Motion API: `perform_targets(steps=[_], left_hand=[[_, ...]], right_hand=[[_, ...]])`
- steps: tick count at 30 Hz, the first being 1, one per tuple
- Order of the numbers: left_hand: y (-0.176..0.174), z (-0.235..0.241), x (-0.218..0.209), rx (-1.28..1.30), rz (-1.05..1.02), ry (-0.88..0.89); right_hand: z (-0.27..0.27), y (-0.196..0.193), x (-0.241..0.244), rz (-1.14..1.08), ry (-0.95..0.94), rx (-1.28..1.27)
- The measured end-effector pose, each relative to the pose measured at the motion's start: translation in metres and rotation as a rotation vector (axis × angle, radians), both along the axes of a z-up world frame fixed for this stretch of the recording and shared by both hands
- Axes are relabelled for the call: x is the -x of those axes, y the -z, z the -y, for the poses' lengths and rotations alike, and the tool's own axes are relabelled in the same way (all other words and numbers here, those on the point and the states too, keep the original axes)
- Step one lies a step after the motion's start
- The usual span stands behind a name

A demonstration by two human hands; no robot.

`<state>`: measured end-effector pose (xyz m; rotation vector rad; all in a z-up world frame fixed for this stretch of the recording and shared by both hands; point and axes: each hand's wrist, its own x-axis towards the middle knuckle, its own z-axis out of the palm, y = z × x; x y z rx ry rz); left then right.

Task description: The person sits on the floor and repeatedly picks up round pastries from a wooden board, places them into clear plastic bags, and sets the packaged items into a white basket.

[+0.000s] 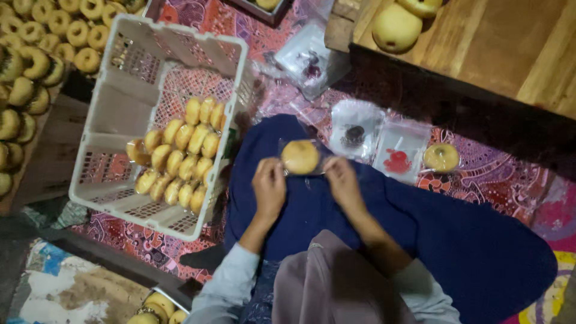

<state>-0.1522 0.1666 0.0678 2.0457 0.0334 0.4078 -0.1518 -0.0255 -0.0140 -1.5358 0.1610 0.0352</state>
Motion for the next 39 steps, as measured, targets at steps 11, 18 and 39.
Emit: perform_targets(steps=[11,18,39], left_hand=[[0.128,0.173,-0.172,-0.269,-0.132,0.466],[0.197,0.163,-0.176,-0.634,-0.168,0.505],[-0.007,0.177,-0.084,0.143,0.224,0.559]], right_hand=[[0.257,0.0,0.001,-0.339,0.296,0.602],[0.221,0.005,-0.022,-0.255,0.267,0.465],[0.113,-0.146,-0.047,0.329,0.216,0.849]])
